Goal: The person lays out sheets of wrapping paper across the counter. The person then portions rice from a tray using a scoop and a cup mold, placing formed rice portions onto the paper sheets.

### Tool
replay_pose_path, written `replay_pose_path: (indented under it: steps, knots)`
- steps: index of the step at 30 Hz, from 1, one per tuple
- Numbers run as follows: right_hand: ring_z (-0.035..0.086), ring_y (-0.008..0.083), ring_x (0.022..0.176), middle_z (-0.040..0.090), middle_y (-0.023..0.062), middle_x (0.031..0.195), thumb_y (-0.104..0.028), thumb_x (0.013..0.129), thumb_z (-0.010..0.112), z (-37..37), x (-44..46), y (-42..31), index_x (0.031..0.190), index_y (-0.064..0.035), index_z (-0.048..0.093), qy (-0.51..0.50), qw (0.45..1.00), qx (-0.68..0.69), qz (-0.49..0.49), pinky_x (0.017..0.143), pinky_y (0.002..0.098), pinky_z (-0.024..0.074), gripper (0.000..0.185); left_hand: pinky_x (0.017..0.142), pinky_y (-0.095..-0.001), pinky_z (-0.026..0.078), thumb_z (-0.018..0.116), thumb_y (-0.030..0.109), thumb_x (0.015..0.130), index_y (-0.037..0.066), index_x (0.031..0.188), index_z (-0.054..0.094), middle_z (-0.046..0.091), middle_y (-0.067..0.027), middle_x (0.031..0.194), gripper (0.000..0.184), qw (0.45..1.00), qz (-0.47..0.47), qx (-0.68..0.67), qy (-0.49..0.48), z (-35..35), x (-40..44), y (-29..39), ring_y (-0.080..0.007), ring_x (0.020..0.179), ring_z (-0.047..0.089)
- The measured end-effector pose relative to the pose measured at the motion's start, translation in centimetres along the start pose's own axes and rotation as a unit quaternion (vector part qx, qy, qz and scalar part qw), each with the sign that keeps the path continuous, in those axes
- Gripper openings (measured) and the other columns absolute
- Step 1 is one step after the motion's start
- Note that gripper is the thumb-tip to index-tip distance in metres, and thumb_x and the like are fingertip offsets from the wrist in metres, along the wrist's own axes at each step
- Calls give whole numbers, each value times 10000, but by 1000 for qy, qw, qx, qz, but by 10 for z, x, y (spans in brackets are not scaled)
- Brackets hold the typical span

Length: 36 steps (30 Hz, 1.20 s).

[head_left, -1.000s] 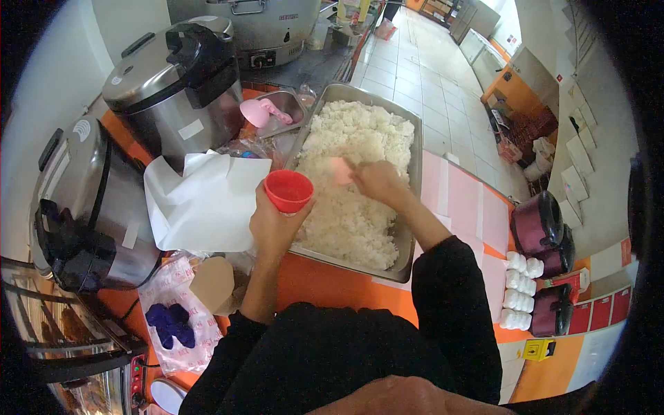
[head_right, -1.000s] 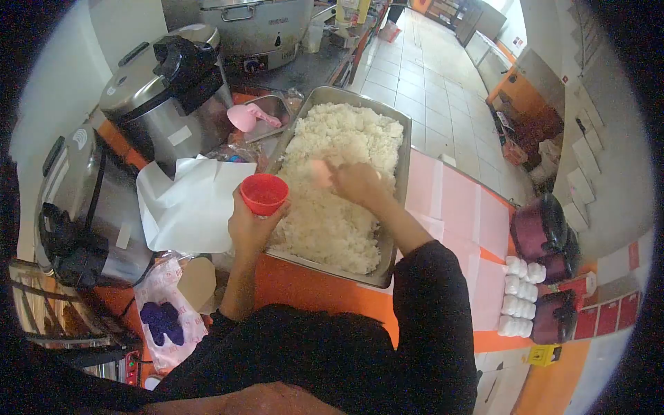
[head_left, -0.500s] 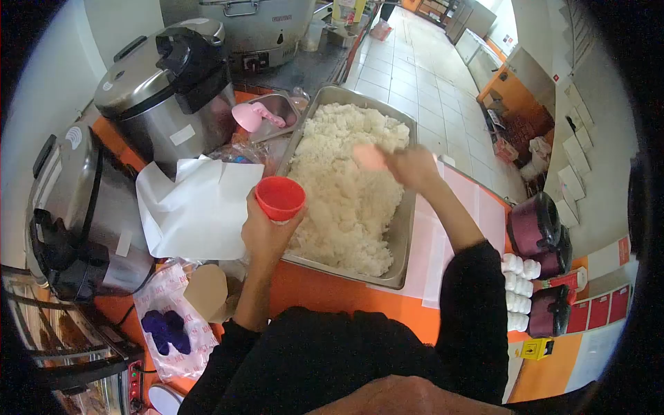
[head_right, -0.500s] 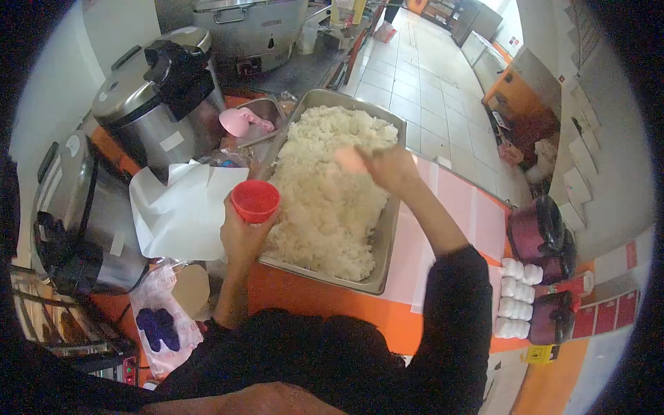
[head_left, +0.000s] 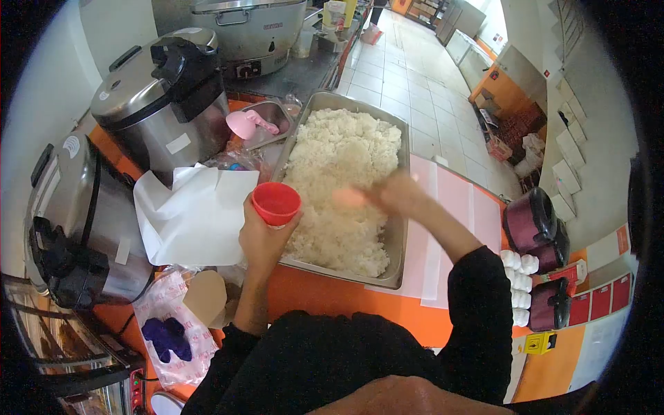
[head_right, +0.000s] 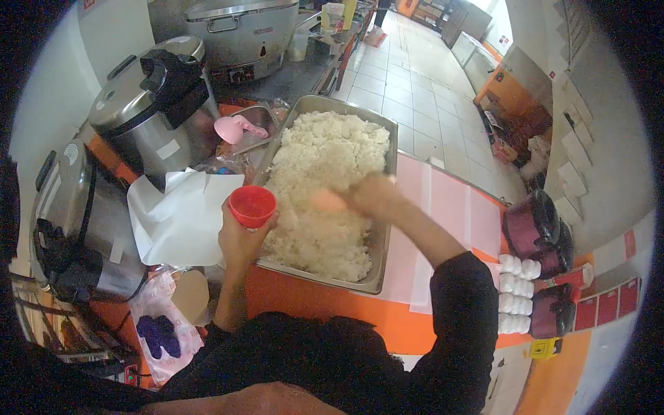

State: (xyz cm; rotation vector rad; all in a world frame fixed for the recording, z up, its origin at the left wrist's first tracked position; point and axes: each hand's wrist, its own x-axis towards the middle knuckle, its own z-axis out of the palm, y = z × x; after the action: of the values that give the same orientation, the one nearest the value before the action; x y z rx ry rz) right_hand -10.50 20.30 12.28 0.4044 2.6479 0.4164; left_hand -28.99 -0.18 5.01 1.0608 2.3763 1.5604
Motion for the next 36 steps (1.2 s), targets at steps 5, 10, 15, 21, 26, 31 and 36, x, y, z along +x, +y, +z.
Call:
replay_pose_path:
  steps: [5,10,15,21,26,31,36]
  knots:
    - [658,254,681,664,83,772,-132,851,481,32,66,58,1392,-152,382,123,982,-62,127,576,389,516,550,803,-420,510,830,401,631,48,1276,389,612,-168,1121,858,1000,-12,10,-10,-1,-2,2,-347,995,618]
    - [657,265,687,663,95,779,-112,843,465,21,69,26,1390,-137,378,31,998,-35,53,568,392,515,555,805,-422,508,831,408,626,46,1278,385,614,-169,1117,869,1000,-3,-2,3,1,-1,0,-352,992,618]
    - [652,262,664,660,99,776,-131,865,436,74,31,-33,1396,-157,372,129,991,-9,-25,539,388,507,536,847,-404,498,839,397,619,78,1280,389,620,-142,1131,862,999,-32,0,-8,0,-2,-1,-320,1023,618]
    - [644,253,644,648,74,762,-179,845,511,18,-6,7,1399,-183,384,0,1000,15,24,533,395,499,568,845,-410,498,838,399,619,83,1287,378,617,-143,1138,871,1000,-23,11,-7,-1,0,0,-327,1021,617]
    - [651,275,673,662,85,784,-284,873,493,57,38,68,1366,-256,426,58,976,-2,208,571,461,498,498,848,-406,497,840,400,617,83,1280,390,617,-142,1137,862,999,-29,10,-9,0,-2,1,-322,1021,618]
    - [653,295,706,664,102,760,-351,899,450,69,46,38,1338,-250,457,98,977,83,172,597,461,506,450,853,-395,495,842,380,623,83,1256,418,625,-129,1125,818,999,-41,-11,6,0,-2,5,-308,1026,620]
    - [638,295,643,646,87,724,-360,915,430,78,-2,-20,1338,-241,460,71,980,136,126,588,454,502,440,848,-402,494,839,374,626,71,1263,412,615,-140,1136,826,999,-32,-28,0,1,-1,1,-314,1028,614]
